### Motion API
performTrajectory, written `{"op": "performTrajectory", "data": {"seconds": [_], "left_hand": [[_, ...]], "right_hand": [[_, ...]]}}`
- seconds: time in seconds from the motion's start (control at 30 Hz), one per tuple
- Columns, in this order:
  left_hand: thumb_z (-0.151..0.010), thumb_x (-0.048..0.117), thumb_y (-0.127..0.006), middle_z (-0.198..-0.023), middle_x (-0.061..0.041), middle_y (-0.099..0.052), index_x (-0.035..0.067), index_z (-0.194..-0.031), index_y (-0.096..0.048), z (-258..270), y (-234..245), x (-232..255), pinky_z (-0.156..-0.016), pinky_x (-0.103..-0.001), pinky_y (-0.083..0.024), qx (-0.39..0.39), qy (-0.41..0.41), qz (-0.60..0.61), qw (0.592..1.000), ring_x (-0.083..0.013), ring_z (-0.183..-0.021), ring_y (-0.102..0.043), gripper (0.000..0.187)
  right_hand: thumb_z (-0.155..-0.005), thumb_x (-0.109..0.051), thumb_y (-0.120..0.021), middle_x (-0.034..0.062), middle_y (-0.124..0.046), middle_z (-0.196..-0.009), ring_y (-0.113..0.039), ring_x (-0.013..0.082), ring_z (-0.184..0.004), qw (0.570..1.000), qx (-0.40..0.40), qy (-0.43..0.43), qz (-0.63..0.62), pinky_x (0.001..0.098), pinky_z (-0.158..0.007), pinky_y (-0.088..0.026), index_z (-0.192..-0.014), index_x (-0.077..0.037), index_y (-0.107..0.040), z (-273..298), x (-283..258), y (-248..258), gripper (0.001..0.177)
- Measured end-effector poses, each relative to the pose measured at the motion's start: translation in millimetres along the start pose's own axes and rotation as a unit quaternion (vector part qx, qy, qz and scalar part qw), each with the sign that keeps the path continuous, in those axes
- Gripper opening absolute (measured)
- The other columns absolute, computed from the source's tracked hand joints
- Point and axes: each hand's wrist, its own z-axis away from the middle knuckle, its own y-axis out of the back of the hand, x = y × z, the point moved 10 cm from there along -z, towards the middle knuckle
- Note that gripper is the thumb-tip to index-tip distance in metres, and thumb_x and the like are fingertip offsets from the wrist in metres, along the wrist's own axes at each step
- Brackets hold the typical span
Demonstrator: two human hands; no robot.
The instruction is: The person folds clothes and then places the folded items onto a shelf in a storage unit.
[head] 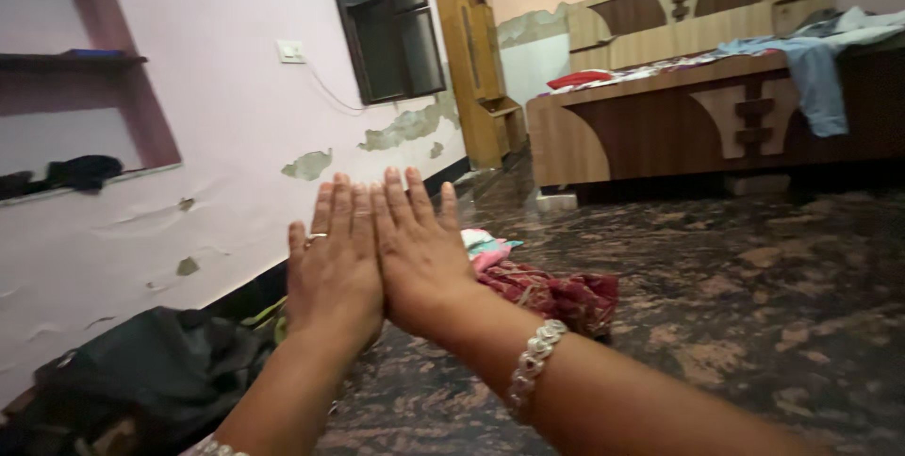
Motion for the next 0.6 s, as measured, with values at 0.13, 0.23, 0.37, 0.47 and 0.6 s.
{"op": "performTrajectory", "data": {"seconds": [0.13, 0.23, 0.37, 0.47, 0.6], "left_hand": [[-0.088, 0.025, -0.042, -0.172, -0.013, -0.011, 0.012, -0.163, -0.019, 0.0, -10.0, 3.9, -0.114, -0.058, -0.018, 0.007, -0.005, 0.003, 1.000, -0.0282, -0.152, -0.010, 0.079], [-0.091, 0.023, -0.041, -0.168, -0.012, -0.011, 0.013, -0.159, -0.019, 2.4, -12.1, 1.0, -0.114, -0.058, -0.019, 0.018, 0.003, 0.024, 1.000, -0.0278, -0.154, -0.011, 0.072], [-0.087, 0.023, -0.042, -0.169, -0.013, -0.012, 0.012, -0.163, -0.019, 1.6, -15.3, 9.6, -0.114, -0.057, -0.019, 0.013, 0.001, 0.010, 1.000, -0.0285, -0.153, -0.010, 0.080], [-0.084, 0.021, -0.043, -0.169, -0.014, -0.013, 0.010, -0.160, -0.021, 2.2, -14.6, 16.4, -0.115, -0.057, -0.019, 0.037, -0.002, 0.035, 0.999, -0.0288, -0.153, -0.011, 0.080], [-0.092, 0.022, -0.041, -0.168, -0.013, -0.015, 0.010, -0.159, -0.023, -2.6, -17.6, 34.2, -0.118, -0.058, -0.019, 0.054, 0.002, 0.082, 0.995, -0.0288, -0.155, -0.012, 0.071]], "right_hand": [[-0.083, -0.027, -0.054, 0.0205, -0.004, -0.168, 0.003, 0.0388, -0.155, 0.999, -0.040, -0.012, 0.025, 0.0601, -0.120, 0.003, -0.159, -0.001, -0.011, 5.4, 5.1, -10.4, 0.091], [-0.089, -0.025, -0.050, 0.0207, -0.008, -0.168, -0.001, 0.0384, -0.156, 1.000, -0.010, -0.006, 0.005, 0.0613, -0.121, 0.002, -0.159, -0.001, -0.014, 5.6, 2.6, -10.5, 0.082], [-0.088, -0.026, -0.052, 0.0205, -0.011, -0.167, -0.003, 0.0383, -0.155, 1.000, 0.008, -0.002, 0.001, 0.0613, -0.121, 0.000, -0.158, -0.001, -0.017, 9.4, 8.4, -6.9, 0.082], [-0.089, -0.027, -0.051, 0.0206, -0.011, -0.167, -0.003, 0.0381, -0.156, 1.000, -0.008, -0.007, 0.013, 0.0610, -0.121, 0.000, -0.158, -0.001, -0.017, 13.6, 16.3, -9.1, 0.082], [-0.091, -0.028, -0.050, 0.0201, -0.010, -0.168, -0.002, 0.0396, -0.156, 0.999, -0.014, -0.009, 0.039, 0.0626, -0.121, 0.001, -0.159, -0.002, -0.017, 18.2, 36.6, -11.8, 0.081]]}}
